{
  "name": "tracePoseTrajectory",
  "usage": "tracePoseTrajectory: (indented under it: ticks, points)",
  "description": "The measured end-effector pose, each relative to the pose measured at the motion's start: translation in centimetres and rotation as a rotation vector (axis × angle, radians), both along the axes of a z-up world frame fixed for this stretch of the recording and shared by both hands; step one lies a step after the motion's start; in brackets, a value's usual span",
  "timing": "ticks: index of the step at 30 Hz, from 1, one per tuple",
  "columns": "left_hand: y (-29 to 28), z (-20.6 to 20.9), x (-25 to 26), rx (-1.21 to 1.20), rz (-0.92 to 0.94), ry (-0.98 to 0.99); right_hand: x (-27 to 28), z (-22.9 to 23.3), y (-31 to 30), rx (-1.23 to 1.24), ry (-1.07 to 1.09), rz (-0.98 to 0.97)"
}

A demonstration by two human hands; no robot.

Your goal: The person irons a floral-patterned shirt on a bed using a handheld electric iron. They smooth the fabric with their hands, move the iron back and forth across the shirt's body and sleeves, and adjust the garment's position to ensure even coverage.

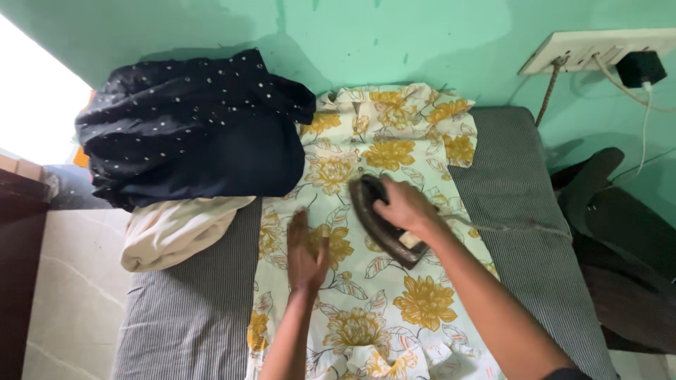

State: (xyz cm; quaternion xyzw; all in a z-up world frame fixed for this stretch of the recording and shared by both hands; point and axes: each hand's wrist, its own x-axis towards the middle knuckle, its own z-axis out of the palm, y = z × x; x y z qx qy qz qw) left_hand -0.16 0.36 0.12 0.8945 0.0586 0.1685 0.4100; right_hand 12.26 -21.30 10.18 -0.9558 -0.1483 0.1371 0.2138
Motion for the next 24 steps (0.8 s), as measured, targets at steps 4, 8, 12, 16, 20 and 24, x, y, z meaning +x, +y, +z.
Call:
tracePoseTrajectory:
  ticks: [4,8,12,16,20,24]
  points:
    - [0.6,-0.3,-0.5,-0.366,0.083,-0.142,-1.5,0.1,4.1,0.058,0.024,0.162]
    - [2.5,-0.4,0.3,-0.556,0.148,-0.169,-7.3,1.2,4.9,0.08,0.1,0.294]
    - [2.4,-0.9,1.0,-0.642,0.238,-0.029,-13.2,1.8,2.1,0.032,0.096,0.32]
    - [-2.1,-2.0,1.5,-0.005,0.063,0.082,-15.7,1.3,-3.2,0.05,0.041,0.172]
    - [-7.8,-1.7,0.4,0.4,-0.145,0.135,-14.8,0.6,-7.9,-0.108,0.212,-0.198]
    - [-8.5,-0.2,0.5,0.445,-0.113,0.118,-12.7,0.0,-12.8,-0.19,-0.08,-0.385]
